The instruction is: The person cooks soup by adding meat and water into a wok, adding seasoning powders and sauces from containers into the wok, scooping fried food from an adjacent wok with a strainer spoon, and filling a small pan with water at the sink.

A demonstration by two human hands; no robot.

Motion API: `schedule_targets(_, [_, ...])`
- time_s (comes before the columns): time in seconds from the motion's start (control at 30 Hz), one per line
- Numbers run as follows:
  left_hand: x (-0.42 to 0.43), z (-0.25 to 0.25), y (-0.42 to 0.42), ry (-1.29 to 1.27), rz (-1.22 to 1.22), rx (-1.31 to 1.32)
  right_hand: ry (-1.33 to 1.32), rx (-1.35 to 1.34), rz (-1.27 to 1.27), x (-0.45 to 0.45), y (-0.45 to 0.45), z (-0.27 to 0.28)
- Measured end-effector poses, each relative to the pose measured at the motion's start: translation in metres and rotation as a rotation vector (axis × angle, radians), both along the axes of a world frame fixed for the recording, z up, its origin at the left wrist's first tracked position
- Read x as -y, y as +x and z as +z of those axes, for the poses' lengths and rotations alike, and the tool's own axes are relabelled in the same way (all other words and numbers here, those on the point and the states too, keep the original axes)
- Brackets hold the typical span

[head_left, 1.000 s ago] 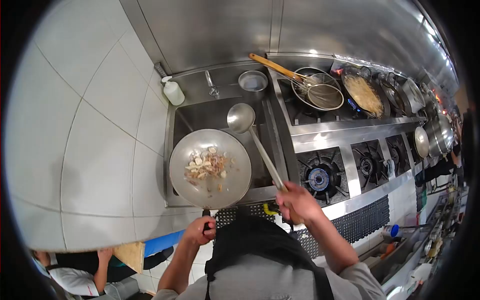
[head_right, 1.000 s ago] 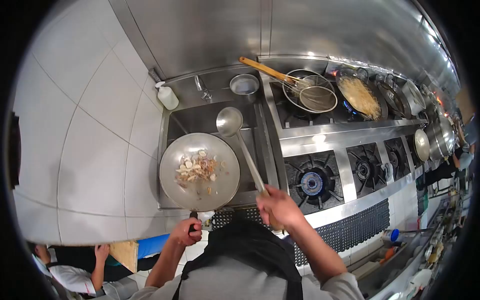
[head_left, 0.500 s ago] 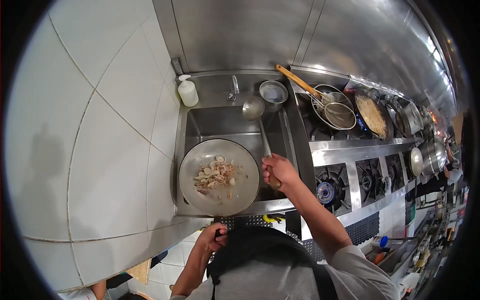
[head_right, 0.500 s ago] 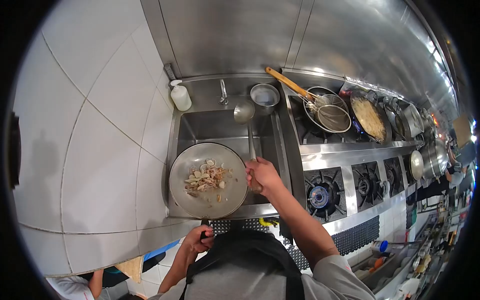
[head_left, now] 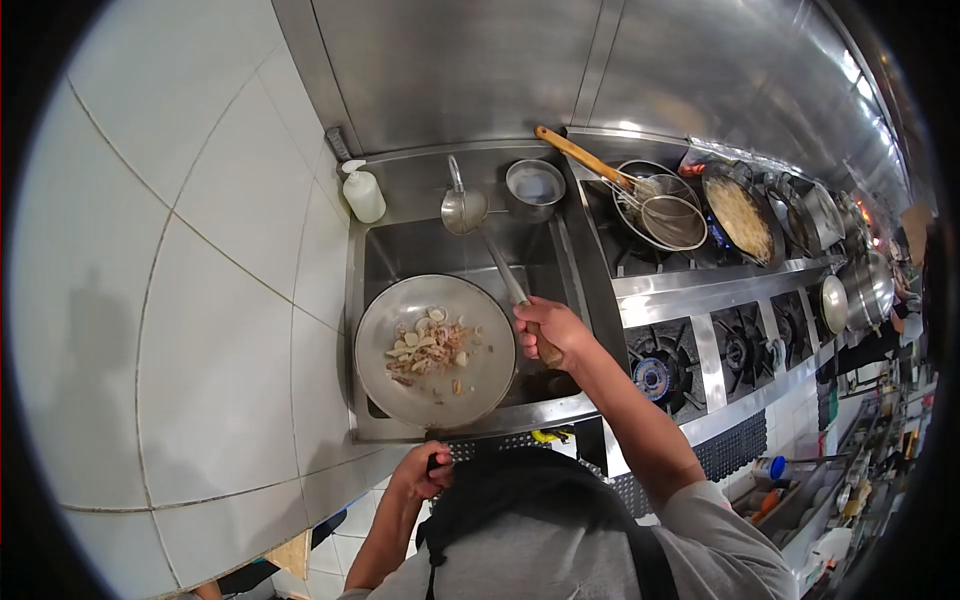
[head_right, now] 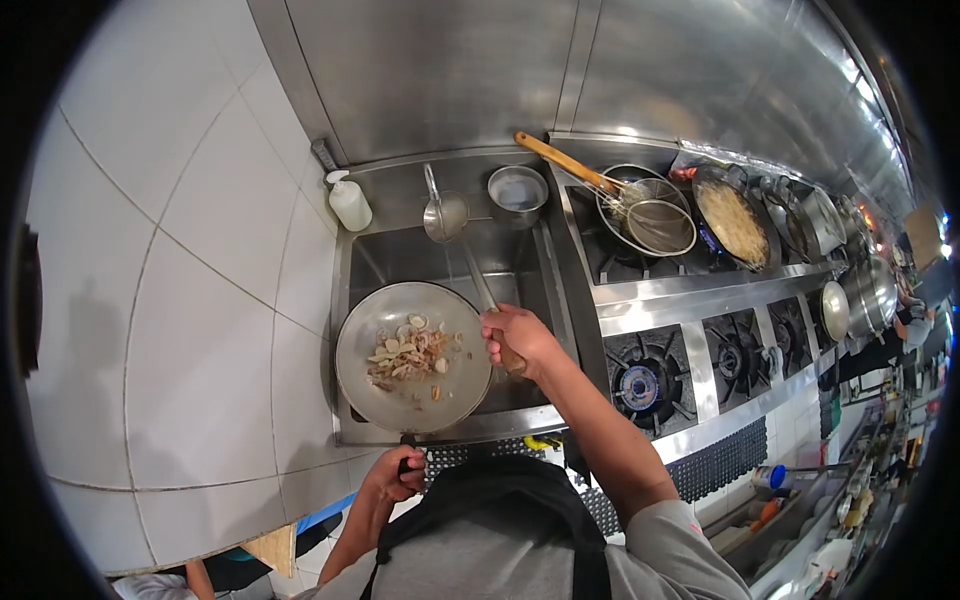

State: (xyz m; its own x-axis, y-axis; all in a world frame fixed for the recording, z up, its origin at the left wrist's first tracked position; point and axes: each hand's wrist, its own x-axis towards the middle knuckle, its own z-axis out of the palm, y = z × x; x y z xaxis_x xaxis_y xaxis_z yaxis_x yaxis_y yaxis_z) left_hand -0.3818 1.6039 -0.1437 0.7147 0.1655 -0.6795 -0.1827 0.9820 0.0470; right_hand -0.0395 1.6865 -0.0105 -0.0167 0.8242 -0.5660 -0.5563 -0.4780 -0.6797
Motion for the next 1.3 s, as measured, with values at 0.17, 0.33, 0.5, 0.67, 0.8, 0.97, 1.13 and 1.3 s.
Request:
schedule_targets(0.17, [-0.005,-0.003,0.003,-0.016,0.011,-0.016,0.044,0.2,-0.009,0.021,-0.008,0.005])
schedule_targets(0.33, [-0.017,-0.004,0.017,-0.03,0.041,-0.08,0.011,-0.084,-0.071,0.061,-0.005,0.053])
schedule_targets(0.5, [-0.041,0.002,0.039,-0.057,0.047,-0.067,0.007,-0.493,-0.078,0.066,-0.003,0.084])
schedule_targets(0.67, [-0.054,0.014,0.058,-0.034,0.021,-0.043,-0.081,-0.661,-0.123,0.059,-0.004,0.088])
schedule_targets(0.8, [-0.058,0.009,0.06,-0.046,0.003,-0.005,-0.104,-0.698,-0.116,0.06,-0.008,0.085])
schedule_targets(0.97, [-0.058,0.009,0.058,-0.052,-0.001,-0.002,-0.133,-0.756,-0.123,0.063,-0.011,0.08])
schedule_targets(1.13, [-0.055,0.013,0.054,-0.024,0.019,-0.042,-0.168,-0.791,-0.142,0.065,-0.012,0.074])
schedule_targets(1.3, [-0.054,0.017,0.048,-0.011,0.067,-0.073,-0.182,-0.794,-0.146,0.066,-0.017,0.067])
